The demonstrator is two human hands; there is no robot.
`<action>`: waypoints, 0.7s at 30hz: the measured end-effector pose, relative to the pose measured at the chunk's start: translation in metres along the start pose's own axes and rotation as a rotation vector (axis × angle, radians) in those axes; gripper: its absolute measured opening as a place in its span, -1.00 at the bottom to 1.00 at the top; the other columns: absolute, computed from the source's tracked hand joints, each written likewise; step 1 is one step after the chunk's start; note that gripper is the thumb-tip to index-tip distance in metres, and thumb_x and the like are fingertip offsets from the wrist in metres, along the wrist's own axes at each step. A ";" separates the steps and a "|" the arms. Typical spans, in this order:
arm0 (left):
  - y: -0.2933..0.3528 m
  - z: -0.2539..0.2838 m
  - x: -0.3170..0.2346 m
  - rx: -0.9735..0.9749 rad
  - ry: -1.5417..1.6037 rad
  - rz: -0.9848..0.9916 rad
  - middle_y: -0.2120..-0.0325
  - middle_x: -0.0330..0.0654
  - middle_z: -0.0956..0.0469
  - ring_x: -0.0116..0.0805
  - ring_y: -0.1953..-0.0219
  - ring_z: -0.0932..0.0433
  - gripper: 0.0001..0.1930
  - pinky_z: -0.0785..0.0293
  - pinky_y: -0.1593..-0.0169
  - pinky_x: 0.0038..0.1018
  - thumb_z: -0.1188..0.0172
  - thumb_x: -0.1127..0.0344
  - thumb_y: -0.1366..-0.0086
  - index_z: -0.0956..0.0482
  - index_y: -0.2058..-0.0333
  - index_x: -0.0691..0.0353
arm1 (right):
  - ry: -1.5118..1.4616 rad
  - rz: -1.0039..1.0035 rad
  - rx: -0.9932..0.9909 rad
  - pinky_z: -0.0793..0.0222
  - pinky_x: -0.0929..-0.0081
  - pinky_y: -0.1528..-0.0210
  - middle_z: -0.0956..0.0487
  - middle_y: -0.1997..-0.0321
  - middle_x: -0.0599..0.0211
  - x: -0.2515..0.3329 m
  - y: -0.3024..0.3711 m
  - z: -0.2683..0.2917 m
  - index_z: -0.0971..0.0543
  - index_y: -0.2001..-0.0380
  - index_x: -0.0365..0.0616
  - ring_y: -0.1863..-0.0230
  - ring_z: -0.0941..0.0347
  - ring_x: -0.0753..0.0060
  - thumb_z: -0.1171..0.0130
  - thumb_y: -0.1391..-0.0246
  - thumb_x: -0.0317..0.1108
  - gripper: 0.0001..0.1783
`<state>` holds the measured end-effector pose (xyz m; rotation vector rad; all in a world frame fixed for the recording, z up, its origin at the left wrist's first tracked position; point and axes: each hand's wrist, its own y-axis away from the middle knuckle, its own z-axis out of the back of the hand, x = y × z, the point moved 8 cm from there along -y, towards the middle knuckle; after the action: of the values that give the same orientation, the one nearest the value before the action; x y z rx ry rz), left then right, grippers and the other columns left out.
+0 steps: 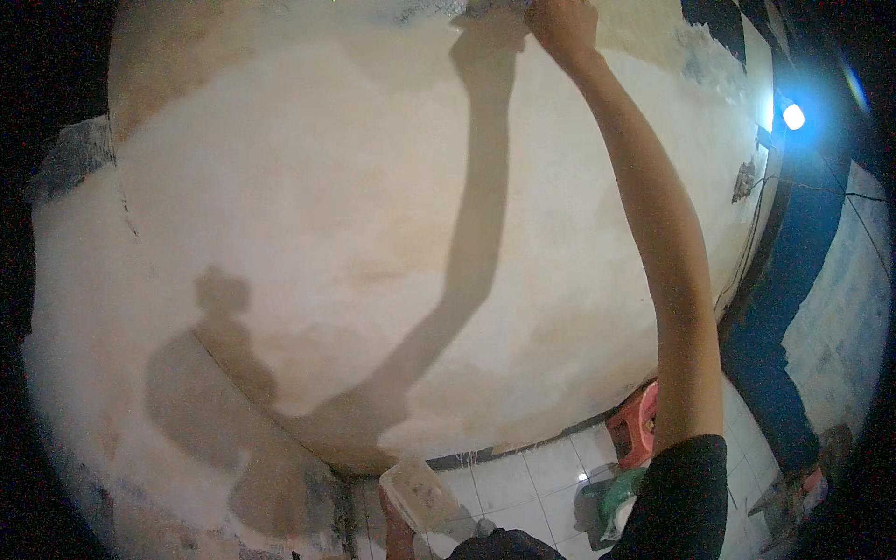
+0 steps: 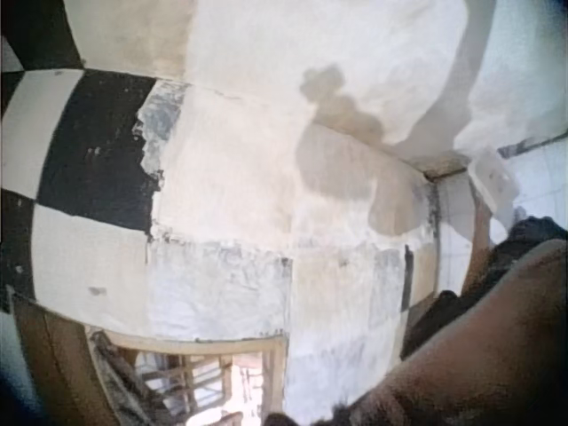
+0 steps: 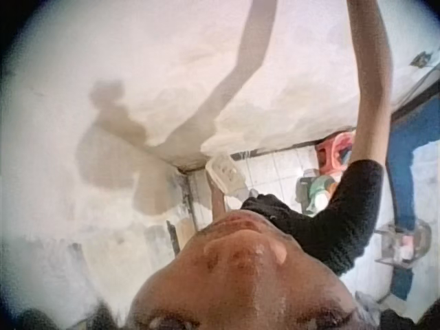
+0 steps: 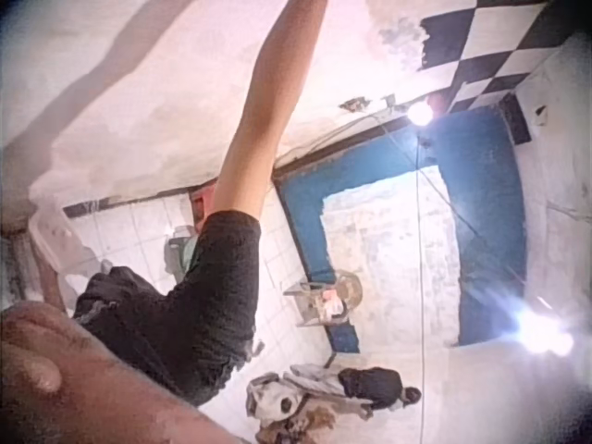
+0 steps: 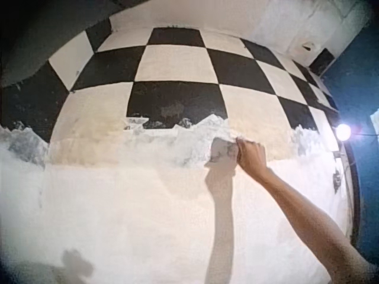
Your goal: The person applies filler to a wall using a putty knife, taking the material from a small plastic container and smoothing it over the surface.
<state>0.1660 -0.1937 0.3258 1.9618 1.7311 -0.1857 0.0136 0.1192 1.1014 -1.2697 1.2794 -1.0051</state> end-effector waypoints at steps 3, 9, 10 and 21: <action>0.026 -0.024 -0.010 -0.065 -0.059 -0.058 0.00 -0.11 -0.43 -0.02 0.06 -0.46 -0.34 -0.45 0.04 -0.05 0.29 -0.28 -0.26 -0.32 -0.10 0.10 | 0.016 -0.054 0.061 -0.45 0.09 0.34 -0.59 0.45 0.03 -0.020 -0.022 -0.050 -0.56 0.40 -0.11 0.40 -0.54 -0.04 0.01 0.02 -0.41 -0.84; 0.023 -0.003 0.000 -0.078 -0.097 -0.084 0.00 -0.09 -0.42 -0.01 0.03 -0.44 -0.33 -0.43 0.02 -0.01 0.29 -0.27 -0.26 -0.30 -0.12 0.11 | 0.090 0.480 -0.028 -0.45 0.16 0.40 -0.56 0.36 -0.05 0.100 0.084 -0.063 -0.48 0.28 -0.31 0.45 -0.52 0.06 -0.03 0.14 -0.43 -0.71; 0.022 -0.007 -0.004 -0.101 -0.127 -0.080 -0.01 -0.08 -0.41 -0.01 0.02 -0.44 -0.33 -0.43 0.02 0.00 0.30 -0.27 -0.26 -0.28 -0.13 0.11 | 0.093 0.603 -0.136 -0.46 0.20 0.38 -0.55 0.27 -0.09 0.128 0.106 -0.045 -0.47 0.27 -0.35 0.40 -0.54 0.07 -0.02 0.12 -0.44 -0.71; 0.003 0.001 -0.004 -0.050 -0.113 -0.088 -0.02 -0.07 -0.41 0.01 0.06 -0.45 -0.25 -0.45 0.06 0.01 0.21 -0.36 -0.16 -0.29 -0.14 0.10 | 0.075 0.062 -0.030 -0.43 0.15 0.45 -0.60 0.46 0.16 -0.037 0.032 -0.034 -0.52 0.16 0.00 0.48 -0.54 0.09 -0.05 0.14 -0.45 -0.63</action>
<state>0.1685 -0.1981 0.3275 1.8058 1.7326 -0.2761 -0.0270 0.1559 1.0783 -1.2173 1.3876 -1.0015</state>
